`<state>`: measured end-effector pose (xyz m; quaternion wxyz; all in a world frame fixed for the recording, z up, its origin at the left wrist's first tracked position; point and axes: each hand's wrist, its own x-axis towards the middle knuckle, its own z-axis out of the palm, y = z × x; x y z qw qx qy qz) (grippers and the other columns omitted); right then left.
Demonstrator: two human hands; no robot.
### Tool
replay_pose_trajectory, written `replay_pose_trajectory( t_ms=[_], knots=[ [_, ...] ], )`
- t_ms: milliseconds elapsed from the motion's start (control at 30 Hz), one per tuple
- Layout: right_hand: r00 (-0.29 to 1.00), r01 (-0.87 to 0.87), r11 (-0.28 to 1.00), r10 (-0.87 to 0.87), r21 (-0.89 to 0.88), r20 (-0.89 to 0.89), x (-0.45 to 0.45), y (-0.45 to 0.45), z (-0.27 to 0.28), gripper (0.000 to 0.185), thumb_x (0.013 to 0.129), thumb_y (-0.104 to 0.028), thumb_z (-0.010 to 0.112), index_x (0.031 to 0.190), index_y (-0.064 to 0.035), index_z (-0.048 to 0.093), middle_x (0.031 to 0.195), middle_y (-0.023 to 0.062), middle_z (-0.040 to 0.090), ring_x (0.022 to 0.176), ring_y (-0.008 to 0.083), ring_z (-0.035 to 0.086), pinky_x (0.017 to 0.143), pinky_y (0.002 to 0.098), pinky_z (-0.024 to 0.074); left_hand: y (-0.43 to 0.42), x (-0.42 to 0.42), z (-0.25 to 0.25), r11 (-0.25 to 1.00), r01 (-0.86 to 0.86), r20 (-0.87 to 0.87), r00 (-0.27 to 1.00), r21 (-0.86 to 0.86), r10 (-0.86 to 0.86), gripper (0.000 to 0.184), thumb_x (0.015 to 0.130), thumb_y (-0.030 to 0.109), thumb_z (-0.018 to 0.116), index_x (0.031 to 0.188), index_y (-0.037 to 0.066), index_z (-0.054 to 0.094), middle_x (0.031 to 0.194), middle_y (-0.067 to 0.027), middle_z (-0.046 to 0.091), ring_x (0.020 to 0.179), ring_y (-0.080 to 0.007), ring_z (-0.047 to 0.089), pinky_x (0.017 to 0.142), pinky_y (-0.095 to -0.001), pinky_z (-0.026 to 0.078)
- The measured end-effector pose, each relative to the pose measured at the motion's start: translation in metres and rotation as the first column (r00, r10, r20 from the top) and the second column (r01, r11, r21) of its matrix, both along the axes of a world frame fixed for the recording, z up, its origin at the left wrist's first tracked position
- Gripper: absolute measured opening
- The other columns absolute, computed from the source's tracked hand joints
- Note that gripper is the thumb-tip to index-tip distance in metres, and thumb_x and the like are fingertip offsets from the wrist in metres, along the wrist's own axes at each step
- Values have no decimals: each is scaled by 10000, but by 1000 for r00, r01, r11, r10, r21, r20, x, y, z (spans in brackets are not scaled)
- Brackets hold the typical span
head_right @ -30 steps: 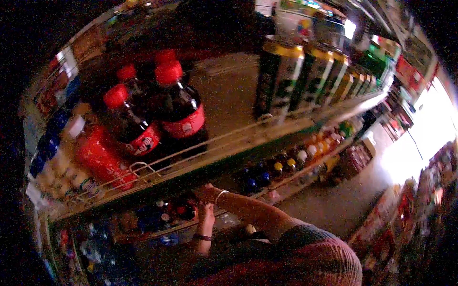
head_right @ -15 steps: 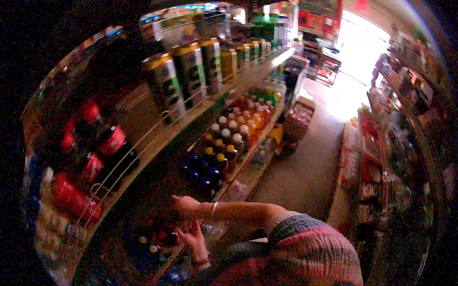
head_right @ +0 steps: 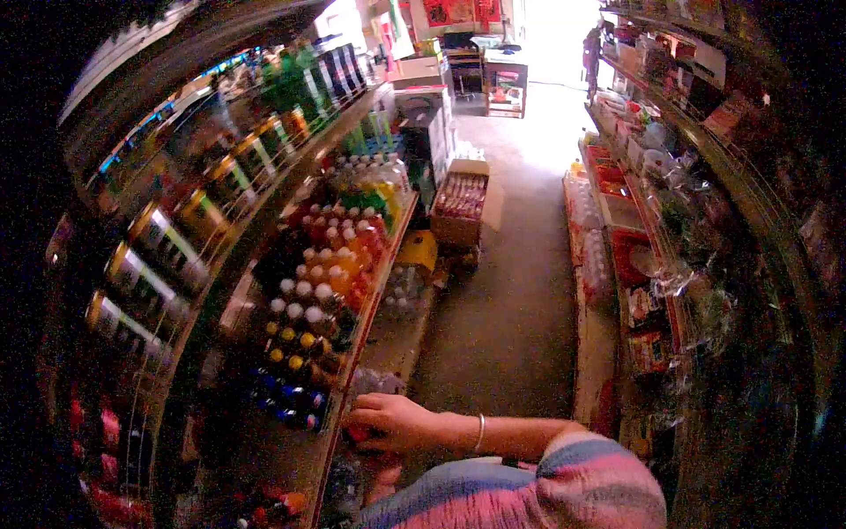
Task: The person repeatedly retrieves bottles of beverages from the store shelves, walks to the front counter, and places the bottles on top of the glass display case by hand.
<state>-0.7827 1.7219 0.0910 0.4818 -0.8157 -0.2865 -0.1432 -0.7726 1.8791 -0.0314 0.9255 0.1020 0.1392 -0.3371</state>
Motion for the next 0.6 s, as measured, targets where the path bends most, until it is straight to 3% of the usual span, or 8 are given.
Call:
replay_pose_trajectory(
  t_ms=[67,167,267,300,400,500,600],
  knots=[
    [981,189,979,-186,-70,47,-12,-55,-6,482,751,-260,710,1160,-73,537,1100,144,535,1048,359,511,857,426,465,-54,4,3,998,57,-15,998,-5,-57,501,902,447,495,1318,177,428,1338,-60,441,1202,-230,460,956,-400,441],
    [966,256,960,-250,112,-64,-22,-133,-23,658,721,-320,756,1263,-80,471,1189,147,496,1160,349,453,973,416,399,-130,5,6,978,202,-1,979,48,-202,505,900,450,499,1317,174,429,1329,-63,448,1194,-232,467,954,-405,441],
    [965,241,907,-187,345,-184,-28,-192,-29,810,680,-315,798,1339,-85,387,1252,149,458,1209,324,422,1031,394,350,-188,11,8,940,320,18,946,118,-324,509,898,453,503,1315,171,429,1320,-66,456,1185,-235,473,951,-410,441],
    [957,265,905,-205,332,-204,-28,-210,-38,950,637,-277,837,1399,-106,296,1290,145,440,1228,287,419,1045,388,340,-206,13,10,925,354,24,932,135,-360,510,897,454,504,1314,170,429,1317,-67,458,1183,-235,475,951,-411,441],
    [935,261,807,-76,529,-347,-21,-250,-52,1012,640,-223,844,1432,-109,225,1339,130,415,1250,259,408,1053,382,334,-256,27,13,880,441,42,890,178,-454,514,896,457,508,1313,167,430,1308,-69,466,1174,-237,482,949,-416,442],
    [927,267,752,-29,602,-375,-2,-290,-61,1092,592,-94,859,1448,-126,182,1340,113,418,1219,232,435,1051,366,345,-305,53,10,826,515,52,841,231,-539,518,894,460,512,1311,164,430,1299,-72,474,1166,-239,488,946,-421,442],
    [888,365,788,-134,496,-440,26,-340,-77,1023,651,-185,841,1440,-94,197,1327,111,449,1237,221,433,1047,353,343,-357,88,-1,765,576,67,785,287,-616,522,892,463,515,1309,161,430,1290,-75,481,1158,-241,495,944,-426,442]
  ],
)
